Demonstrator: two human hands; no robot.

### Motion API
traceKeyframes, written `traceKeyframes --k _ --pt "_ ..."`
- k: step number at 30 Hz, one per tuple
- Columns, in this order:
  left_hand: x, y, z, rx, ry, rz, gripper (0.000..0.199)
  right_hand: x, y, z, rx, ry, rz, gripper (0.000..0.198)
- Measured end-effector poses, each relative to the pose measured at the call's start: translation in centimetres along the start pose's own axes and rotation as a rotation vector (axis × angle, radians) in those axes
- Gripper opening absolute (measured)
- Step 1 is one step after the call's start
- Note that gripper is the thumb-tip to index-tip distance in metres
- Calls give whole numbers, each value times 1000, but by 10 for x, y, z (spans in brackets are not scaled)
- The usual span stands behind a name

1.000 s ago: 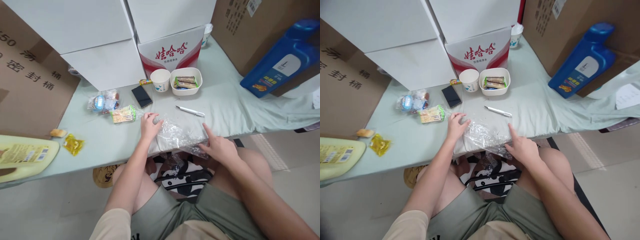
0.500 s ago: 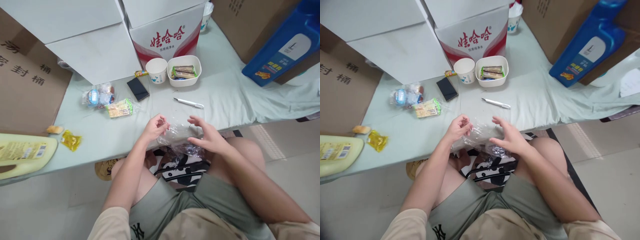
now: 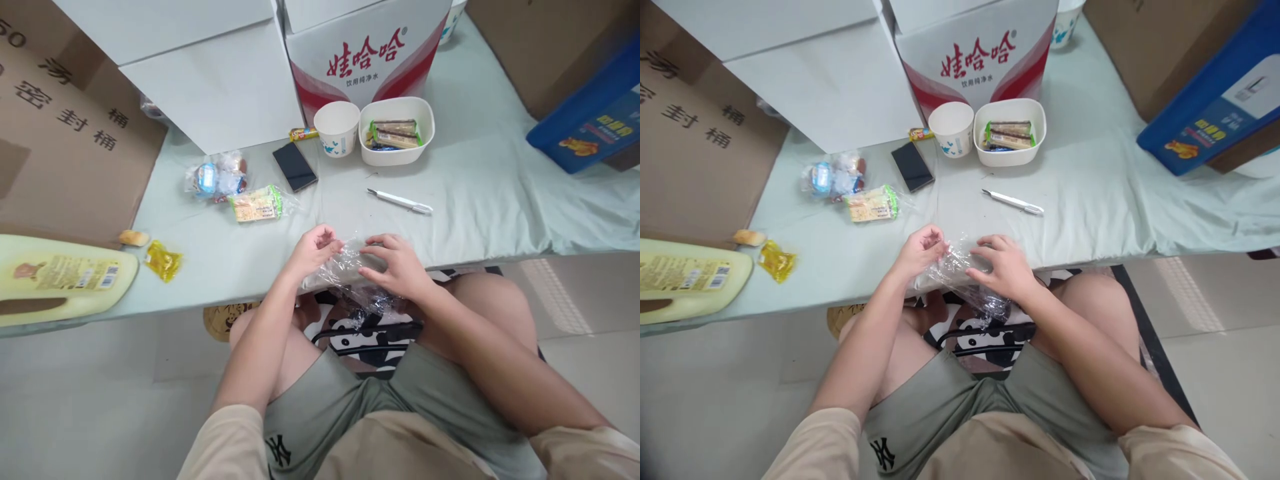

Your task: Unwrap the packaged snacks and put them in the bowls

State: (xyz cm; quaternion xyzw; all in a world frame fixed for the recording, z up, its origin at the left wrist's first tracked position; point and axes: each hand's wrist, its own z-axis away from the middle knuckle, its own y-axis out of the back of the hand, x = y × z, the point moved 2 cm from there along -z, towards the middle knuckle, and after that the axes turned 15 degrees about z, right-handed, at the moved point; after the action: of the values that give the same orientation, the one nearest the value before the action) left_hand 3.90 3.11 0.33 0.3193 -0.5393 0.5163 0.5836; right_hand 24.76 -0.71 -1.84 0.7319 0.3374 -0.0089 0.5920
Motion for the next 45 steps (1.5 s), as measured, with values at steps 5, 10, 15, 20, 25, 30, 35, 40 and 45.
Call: traceKeyframes --k 5,10,15,20,25,30,35,40,45 --pt "-1 -5 -6 -49 -2 -18 63 4 4 2 37 -16 -137 15" --pt "1 -6 -9 26 -57 -51 59 8 14 4 56 -157 -171 14" --pt "0 -5 -6 101 -66 -35 49 -1 13 4 128 -78 -54 28" --pt "-2 -11 -2 63 -45 22 47 -14 -1 3 158 -44 64 42" --pt "1 -14 -1 38 -41 23 44 -8 -3 -1 206 -90 -26 21" --pt "4 -7 -2 82 -76 20 43 1 4 -2 119 -132 -225 22" --pt "9 -1 -2 87 -77 4 48 4 10 -1 104 -356 -367 27" --pt "11 -2 3 -9 -27 102 52 5 6 -1 -65 -373 -700 48" --pt "11 -1 7 -92 49 138 53 -3 7 -3 -342 -254 -821 57"
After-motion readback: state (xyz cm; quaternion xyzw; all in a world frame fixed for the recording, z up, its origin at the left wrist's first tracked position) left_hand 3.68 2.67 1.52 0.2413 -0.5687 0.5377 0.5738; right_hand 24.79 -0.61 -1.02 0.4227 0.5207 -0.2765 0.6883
